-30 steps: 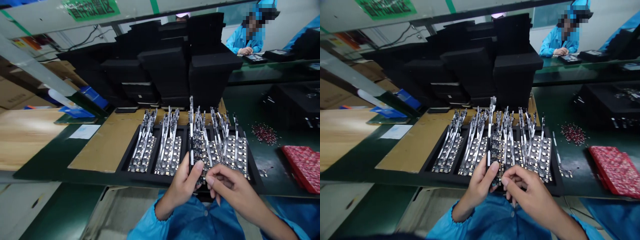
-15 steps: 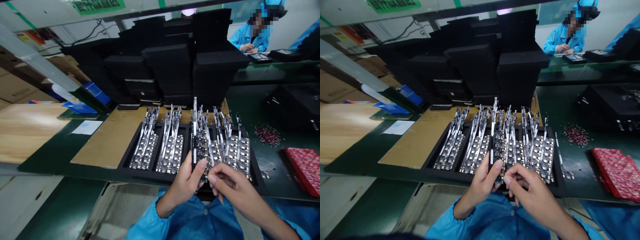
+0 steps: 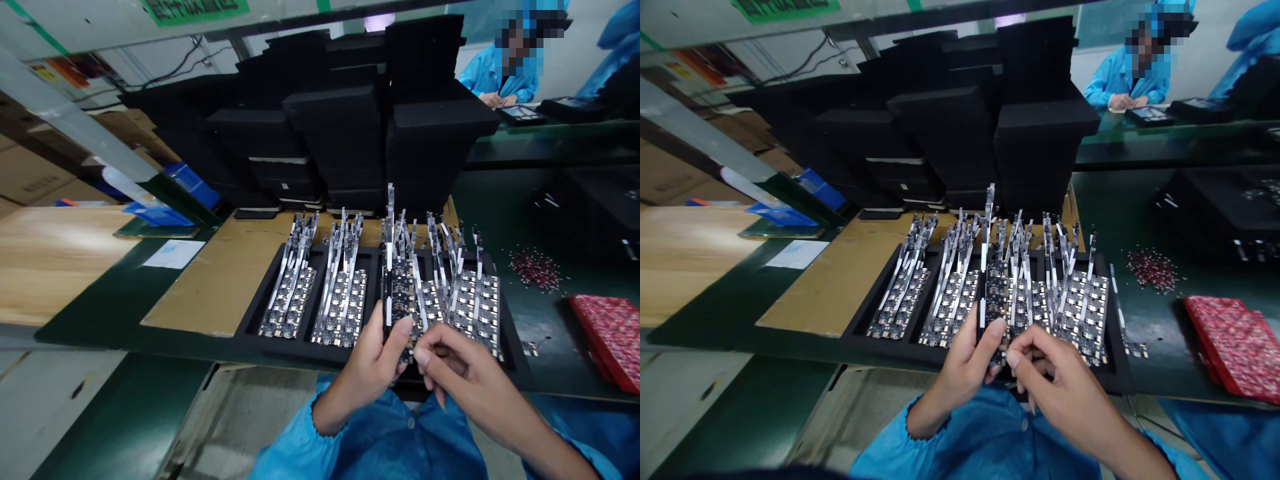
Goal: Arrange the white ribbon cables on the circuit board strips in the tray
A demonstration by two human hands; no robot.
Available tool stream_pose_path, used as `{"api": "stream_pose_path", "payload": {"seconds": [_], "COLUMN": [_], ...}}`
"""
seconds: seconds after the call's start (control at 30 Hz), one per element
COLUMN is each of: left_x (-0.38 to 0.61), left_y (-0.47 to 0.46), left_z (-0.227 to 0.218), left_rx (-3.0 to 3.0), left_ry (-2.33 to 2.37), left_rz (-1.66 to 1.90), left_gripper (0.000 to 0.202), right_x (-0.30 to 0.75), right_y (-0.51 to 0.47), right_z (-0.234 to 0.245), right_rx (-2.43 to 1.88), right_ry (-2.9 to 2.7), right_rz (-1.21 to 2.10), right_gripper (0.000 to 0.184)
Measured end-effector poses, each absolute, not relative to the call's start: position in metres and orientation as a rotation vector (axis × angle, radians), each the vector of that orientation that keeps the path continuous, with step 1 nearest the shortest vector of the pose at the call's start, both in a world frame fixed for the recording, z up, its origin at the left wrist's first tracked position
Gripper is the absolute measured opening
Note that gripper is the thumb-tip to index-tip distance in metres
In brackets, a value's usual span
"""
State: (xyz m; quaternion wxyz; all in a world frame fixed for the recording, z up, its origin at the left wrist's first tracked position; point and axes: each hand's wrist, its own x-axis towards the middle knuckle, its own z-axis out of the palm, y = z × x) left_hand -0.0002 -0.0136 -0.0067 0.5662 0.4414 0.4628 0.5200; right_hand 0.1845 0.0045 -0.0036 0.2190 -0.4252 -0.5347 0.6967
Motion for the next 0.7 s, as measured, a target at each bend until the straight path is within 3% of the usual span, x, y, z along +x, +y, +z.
{"api": "stream_pose_path", "payload": {"seconds": [0.27, 0.7], "left_x": [0.0030, 0.0020], "left_y": [-0.0121, -0.0125], "left_z": [-0.0052, -0.0071], "left_rx": [1.066, 1.057], "left_ry": [1.111, 1.189], "left_rz": [1.240, 1.234], "left_gripper": [0.023, 0.018], "right_x": [0.1870, 0.1878], "right_y": [0.0067, 0.0064], "right_z": [0.0011, 0.0032], "right_rx": [-1.171, -1.163], "right_ry": [-1.614, -1.670], "right_rz": [1.754, 1.768], "right_gripper": [0.019, 0.020]}}
